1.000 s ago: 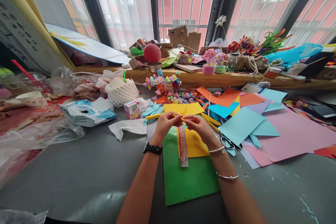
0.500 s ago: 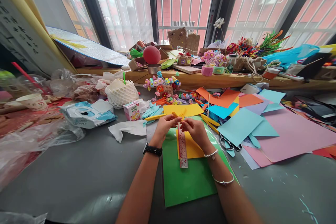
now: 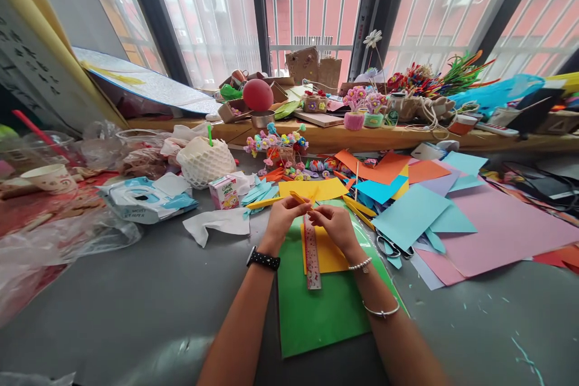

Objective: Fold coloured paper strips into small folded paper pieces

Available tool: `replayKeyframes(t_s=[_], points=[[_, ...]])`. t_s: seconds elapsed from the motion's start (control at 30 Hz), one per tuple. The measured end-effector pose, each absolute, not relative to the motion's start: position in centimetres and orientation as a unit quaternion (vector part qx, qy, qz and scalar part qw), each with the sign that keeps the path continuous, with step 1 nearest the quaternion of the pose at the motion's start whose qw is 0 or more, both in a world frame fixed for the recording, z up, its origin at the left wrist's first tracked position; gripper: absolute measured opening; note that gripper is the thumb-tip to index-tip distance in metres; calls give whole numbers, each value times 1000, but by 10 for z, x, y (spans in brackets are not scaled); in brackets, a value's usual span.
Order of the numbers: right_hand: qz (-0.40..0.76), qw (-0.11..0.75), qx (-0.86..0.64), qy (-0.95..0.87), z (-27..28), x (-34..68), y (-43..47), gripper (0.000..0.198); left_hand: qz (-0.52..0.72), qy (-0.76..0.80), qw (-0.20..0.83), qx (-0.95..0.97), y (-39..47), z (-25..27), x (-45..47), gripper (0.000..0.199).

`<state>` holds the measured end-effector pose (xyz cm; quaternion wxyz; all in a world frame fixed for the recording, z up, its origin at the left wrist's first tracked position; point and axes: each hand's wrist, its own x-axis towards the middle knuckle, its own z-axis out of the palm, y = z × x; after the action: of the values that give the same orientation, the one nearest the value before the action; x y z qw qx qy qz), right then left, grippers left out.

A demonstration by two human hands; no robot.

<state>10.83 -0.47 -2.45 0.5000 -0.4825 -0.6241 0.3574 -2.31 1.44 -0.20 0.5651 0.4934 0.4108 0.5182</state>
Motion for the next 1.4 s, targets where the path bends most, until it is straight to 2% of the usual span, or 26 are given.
replayKeyframes(t_s=[0.4,0.47,0.6,0.7,0.93,1.13,1.2,1.27,1.4], points=[[402,535,-458,-585,-21,103,-5,26,583,377,594,406,17,-2,-20,29],[361,535,-472,-601,-21,103,-6,24,581,373,606,395,17,-2,-19,26],[182,527,-520,-647,-21,101,-8,18,575,375,628,367,16,-4,-17,22],[99,510,-532,-668,-24,101,-8,17,570,386,630,360,16,-7,-17,22],[37,475,-542,-692,-26,102,-10,15,564,385,622,383,16,-9,-16,21],[23,485,-545,-684,-25,104,-8,16,507,399,597,477,14,-3,-15,18],[33,487,-545,-682,-26,106,-7,16,473,432,563,522,17,1,-22,21],[47,492,-548,-675,-27,108,-5,18,475,475,485,559,21,5,-35,22],[79,498,-555,-662,-27,108,-5,19,514,600,210,576,32,12,-64,9]])
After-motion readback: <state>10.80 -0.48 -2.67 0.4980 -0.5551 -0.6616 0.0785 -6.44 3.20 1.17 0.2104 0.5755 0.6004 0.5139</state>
